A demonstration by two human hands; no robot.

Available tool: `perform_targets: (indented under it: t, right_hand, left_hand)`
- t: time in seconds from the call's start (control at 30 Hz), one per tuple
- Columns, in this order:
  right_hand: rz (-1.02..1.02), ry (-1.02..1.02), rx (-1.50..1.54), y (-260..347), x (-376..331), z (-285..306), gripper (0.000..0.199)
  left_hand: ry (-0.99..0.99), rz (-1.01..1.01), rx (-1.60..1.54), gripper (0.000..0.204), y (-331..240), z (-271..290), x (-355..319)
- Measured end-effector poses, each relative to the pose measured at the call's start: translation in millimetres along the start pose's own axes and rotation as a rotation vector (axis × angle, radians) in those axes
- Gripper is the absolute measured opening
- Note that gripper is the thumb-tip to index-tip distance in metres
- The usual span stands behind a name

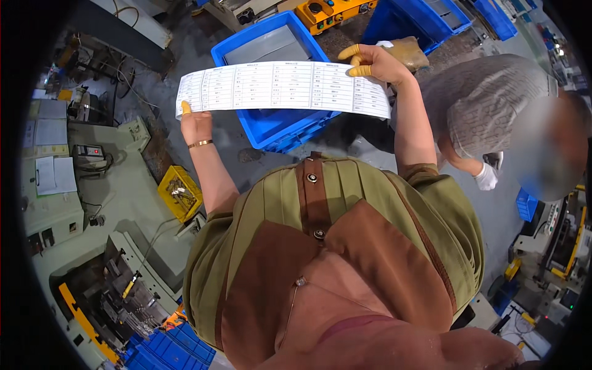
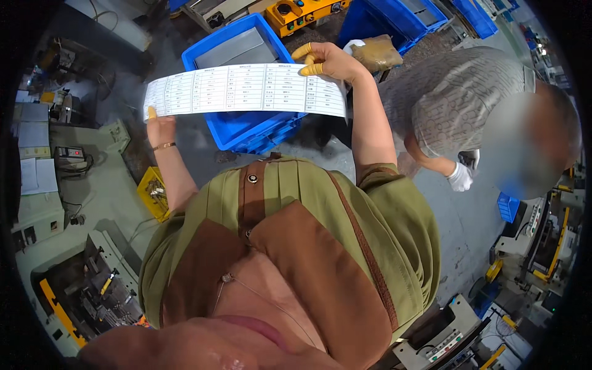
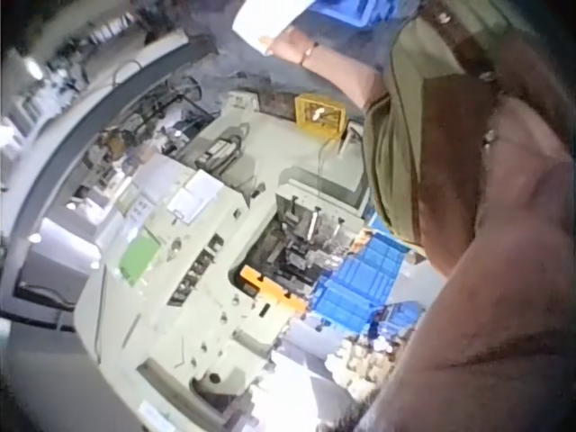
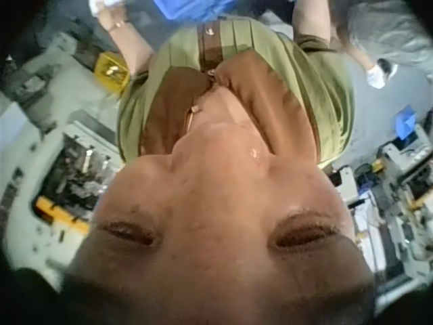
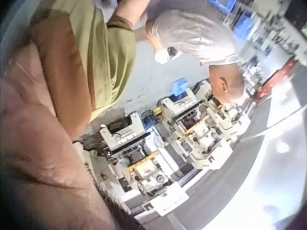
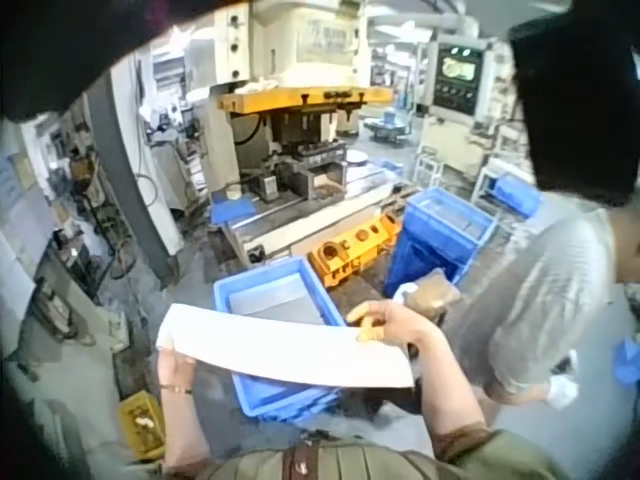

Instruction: Operating a stamping or assembly machine by loading metal parts and moving storage crates on a factory floor.

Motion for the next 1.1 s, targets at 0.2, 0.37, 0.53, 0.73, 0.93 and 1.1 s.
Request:
perform_targets:
  t: [0.2, 0.37, 0.53, 0.73, 0.93, 1.1]
  right_hand:
    - [0.013, -0.170, -0.111, -13, 29, -1, 0.029]
    - [0.138, -0.726, 0.335, -21, 74, -19, 0.030]
    - [-0.080, -0.700, -0.105, -90, 94, -95, 0.033]
    - [-0.127, -0.890, -0.230, -192, -44, -115, 0.038]
    - [-0.954, -0.288, -0.473, -290, -297, -188, 0.031]
    - [-1.325, -0.030, -0.362, -293, -460, -294, 0.030]
  left_hand:
    - [0.022, 0.133, -0.200, 0.034, -9, -3, 16]
    - [0.130, 0.276, -0.277, 0.035, 21, -79, 12]
    - [0.144, 0.158, 0.501, 0.033, 118, -95, 0]
    - [0.332, 0.085, 1.257, 0.029, 182, 14, -64]
    - [0.547, -0.214, 1.552, 0.029, 193, 31, -113]
    - [0.645, -0.500, 1.830, 0.032, 193, 11, -125]
Point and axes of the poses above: each hand's wrist, its own x-axis towards the middle knuckle, its own z-axis out of the back of the hand, y = z × x, the point moved 6 cm from there along x, towards the middle knuckle, and after that the axes turned 8 degrees about -y, right-handed, at the moved point
